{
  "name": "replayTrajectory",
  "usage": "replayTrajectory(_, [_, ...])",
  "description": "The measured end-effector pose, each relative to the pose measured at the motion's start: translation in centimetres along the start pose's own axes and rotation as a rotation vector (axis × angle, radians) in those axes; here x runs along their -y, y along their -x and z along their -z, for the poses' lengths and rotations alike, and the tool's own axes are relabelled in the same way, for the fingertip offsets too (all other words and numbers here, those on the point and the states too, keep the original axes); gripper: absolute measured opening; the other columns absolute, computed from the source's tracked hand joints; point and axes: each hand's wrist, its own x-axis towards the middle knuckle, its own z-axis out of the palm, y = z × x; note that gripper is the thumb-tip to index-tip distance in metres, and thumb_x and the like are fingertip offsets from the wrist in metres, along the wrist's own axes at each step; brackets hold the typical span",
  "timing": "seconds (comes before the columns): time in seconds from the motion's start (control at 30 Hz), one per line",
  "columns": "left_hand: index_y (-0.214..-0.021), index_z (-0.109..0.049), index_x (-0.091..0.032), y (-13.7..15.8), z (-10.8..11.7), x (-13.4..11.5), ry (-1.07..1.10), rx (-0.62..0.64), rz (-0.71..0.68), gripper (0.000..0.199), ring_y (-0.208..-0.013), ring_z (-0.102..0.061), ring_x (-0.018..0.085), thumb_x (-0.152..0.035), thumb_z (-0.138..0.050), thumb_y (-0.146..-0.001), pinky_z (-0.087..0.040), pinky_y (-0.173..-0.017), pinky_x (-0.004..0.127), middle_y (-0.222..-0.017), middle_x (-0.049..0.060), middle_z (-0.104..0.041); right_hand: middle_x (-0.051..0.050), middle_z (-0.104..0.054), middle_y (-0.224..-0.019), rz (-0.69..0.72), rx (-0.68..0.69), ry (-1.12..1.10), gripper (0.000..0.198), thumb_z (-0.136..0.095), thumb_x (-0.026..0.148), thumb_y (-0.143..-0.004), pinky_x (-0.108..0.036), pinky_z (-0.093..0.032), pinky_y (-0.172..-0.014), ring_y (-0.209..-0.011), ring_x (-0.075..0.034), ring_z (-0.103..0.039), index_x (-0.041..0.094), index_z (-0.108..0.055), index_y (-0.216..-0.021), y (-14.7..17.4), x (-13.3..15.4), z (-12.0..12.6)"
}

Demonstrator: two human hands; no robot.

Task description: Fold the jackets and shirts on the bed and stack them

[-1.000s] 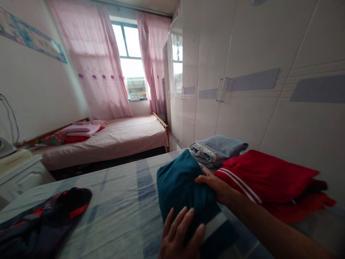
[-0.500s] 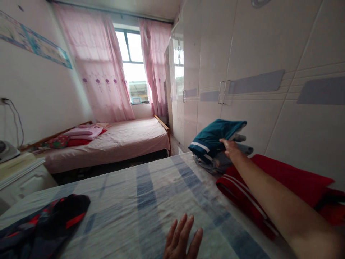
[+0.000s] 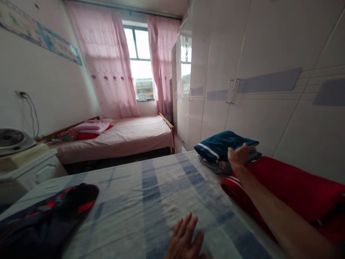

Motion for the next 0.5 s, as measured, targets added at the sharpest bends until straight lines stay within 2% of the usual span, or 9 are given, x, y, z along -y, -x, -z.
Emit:
replayTrajectory(0.07, [-0.097, -0.060, -0.021, -0.7, 0.7, -0.9, 0.029, 0.013, 0.078, 0.025, -0.112, -0.054, 0.025, -0.040, -0.053, -0.082, -0.048, -0.085, 0.036, -0.114, 0.010, -0.062, -0.017, -0.036, -0.139, 0.220, 0.072, -0.084, 0.059, -0.050, 0.026, -0.079, -0.047, -0.032, -0.104, -0.129, -0.030, -0.034, 0.011, -0.034, -0.135, 3.9, 1.3, 0.3])
replayTrajectory(0.13, [-0.093, -0.057, -0.020, -1.4, 1.6, -1.5, 0.090, 0.086, 0.115, 0.024, -0.106, -0.055, 0.023, -0.040, -0.055, -0.080, -0.046, -0.086, 0.036, -0.109, 0.007, -0.062, -0.013, -0.042, -0.136, 0.478, 0.277, -0.162, 0.054, -0.046, 0.033, -0.082, -0.043, -0.034, -0.104, -0.126, -0.025, -0.040, 0.015, -0.039, -0.132, 8.6, 2.0, 0.4])
replayTrajectory(0.17, [-0.092, -0.056, -0.020, -1.7, 1.9, -1.7, 0.125, 0.149, 0.114, 0.024, -0.102, -0.056, 0.022, -0.040, -0.055, -0.079, -0.045, -0.086, 0.036, -0.104, 0.006, -0.062, -0.012, -0.044, -0.136, 0.564, 0.399, -0.159, 0.051, -0.043, 0.037, -0.083, -0.043, -0.033, -0.105, -0.126, -0.024, -0.041, 0.017, -0.042, -0.130, 10.8, 1.9, 0.5])
replayTrajectory(0.27, [-0.088, -0.053, -0.018, -2.3, 2.7, -1.7, 0.179, 0.327, 0.083, 0.025, -0.090, -0.056, 0.019, -0.042, -0.051, -0.083, -0.042, -0.080, 0.035, -0.092, 0.003, -0.059, -0.010, -0.041, -0.140, 0.657, 0.660, 0.037, 0.052, -0.034, 0.045, -0.086, -0.049, -0.033, -0.103, -0.130, -0.026, -0.036, 0.020, -0.045, -0.130, 16.0, 0.2, 0.1])
replayTrajectory(0.37, [-0.089, -0.052, -0.017, -2.2, 2.9, -1.8, 0.139, 0.347, 0.036, 0.029, -0.085, -0.055, 0.018, -0.045, -0.046, -0.086, -0.040, -0.072, 0.033, -0.090, 0.003, -0.057, -0.013, -0.044, -0.139, 0.767, 0.731, 0.295, 0.054, -0.030, 0.042, -0.085, -0.051, -0.035, -0.099, -0.129, -0.030, -0.037, 0.017, -0.050, -0.128, 18.2, -2.7, -1.0])
replayTrajectory(0.5, [-0.088, -0.054, -0.017, -1.9, 2.3, -2.2, 0.092, 0.305, -0.017, 0.034, -0.083, -0.055, 0.018, -0.050, -0.043, -0.086, -0.039, -0.067, 0.032, -0.089, 0.002, -0.057, -0.011, -0.047, -0.137, 1.021, 0.697, 0.450, 0.051, -0.031, 0.036, -0.081, -0.049, -0.033, -0.100, -0.128, -0.032, -0.039, 0.019, -0.060, -0.119, 17.9, -5.4, -2.4])
